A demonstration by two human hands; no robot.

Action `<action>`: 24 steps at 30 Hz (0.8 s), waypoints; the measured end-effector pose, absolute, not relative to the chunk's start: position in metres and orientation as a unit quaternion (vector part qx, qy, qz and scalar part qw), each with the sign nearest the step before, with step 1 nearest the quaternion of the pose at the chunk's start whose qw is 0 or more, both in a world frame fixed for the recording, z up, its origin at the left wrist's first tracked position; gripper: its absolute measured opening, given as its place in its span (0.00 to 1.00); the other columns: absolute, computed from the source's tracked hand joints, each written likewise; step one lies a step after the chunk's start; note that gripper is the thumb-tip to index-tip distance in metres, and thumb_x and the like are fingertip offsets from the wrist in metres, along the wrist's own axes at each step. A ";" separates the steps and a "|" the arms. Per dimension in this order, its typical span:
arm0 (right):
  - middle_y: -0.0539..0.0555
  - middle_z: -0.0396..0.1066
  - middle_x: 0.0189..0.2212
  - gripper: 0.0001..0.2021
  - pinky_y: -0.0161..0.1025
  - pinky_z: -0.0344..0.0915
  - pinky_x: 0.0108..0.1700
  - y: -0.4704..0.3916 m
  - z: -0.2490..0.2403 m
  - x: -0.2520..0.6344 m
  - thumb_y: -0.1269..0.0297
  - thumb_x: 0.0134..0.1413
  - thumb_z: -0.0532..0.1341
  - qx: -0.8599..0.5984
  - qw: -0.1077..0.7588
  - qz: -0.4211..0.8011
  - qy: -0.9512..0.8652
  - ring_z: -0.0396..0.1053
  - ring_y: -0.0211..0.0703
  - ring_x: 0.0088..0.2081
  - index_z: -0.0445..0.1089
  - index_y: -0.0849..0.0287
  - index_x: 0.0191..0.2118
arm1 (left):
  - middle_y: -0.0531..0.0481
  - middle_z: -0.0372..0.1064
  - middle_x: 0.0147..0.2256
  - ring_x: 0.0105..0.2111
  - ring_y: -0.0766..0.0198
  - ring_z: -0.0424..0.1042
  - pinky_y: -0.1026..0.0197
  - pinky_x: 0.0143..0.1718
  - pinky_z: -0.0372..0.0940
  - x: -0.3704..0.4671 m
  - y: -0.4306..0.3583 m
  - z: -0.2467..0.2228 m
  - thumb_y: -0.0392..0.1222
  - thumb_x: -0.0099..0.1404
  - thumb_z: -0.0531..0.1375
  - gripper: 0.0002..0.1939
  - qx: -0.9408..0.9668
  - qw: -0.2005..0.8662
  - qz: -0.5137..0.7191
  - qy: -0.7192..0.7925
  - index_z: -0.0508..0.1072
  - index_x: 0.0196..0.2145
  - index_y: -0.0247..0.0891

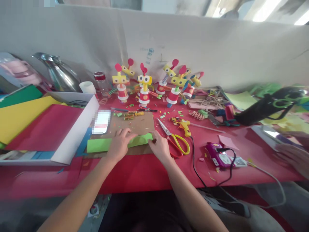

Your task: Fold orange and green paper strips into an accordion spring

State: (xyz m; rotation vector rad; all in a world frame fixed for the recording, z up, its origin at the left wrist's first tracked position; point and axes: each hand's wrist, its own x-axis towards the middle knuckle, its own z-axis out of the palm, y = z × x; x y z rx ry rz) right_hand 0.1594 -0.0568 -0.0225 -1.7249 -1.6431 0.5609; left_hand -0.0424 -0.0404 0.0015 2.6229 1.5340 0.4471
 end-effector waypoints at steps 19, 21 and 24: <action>0.58 0.78 0.37 0.13 0.42 0.68 0.44 -0.059 -0.033 0.154 0.73 0.50 0.55 -0.640 0.317 0.151 -0.683 0.75 0.49 0.38 0.76 0.59 0.38 | 0.42 0.58 0.61 0.62 0.52 0.57 0.47 0.63 0.49 -0.113 -0.121 -0.029 0.52 0.68 0.49 0.28 0.776 0.036 0.151 0.611 0.61 0.61 0.38; 0.58 0.78 0.37 0.13 0.43 0.68 0.44 -0.058 -0.035 0.154 0.72 0.51 0.55 -0.640 0.324 0.156 -0.679 0.75 0.49 0.37 0.76 0.59 0.38 | 0.41 0.58 0.61 0.62 0.52 0.56 0.47 0.63 0.50 -0.113 -0.123 -0.032 0.53 0.67 0.49 0.29 0.762 0.036 0.161 0.626 0.60 0.62 0.37; 0.57 0.78 0.37 0.13 0.43 0.68 0.43 -0.059 -0.038 0.155 0.72 0.51 0.55 -0.638 0.341 0.168 -0.670 0.75 0.49 0.37 0.75 0.58 0.39 | 0.38 0.57 0.61 0.63 0.49 0.55 0.46 0.62 0.50 -0.112 -0.125 -0.038 0.55 0.66 0.50 0.32 0.735 0.026 0.173 0.656 0.59 0.62 0.35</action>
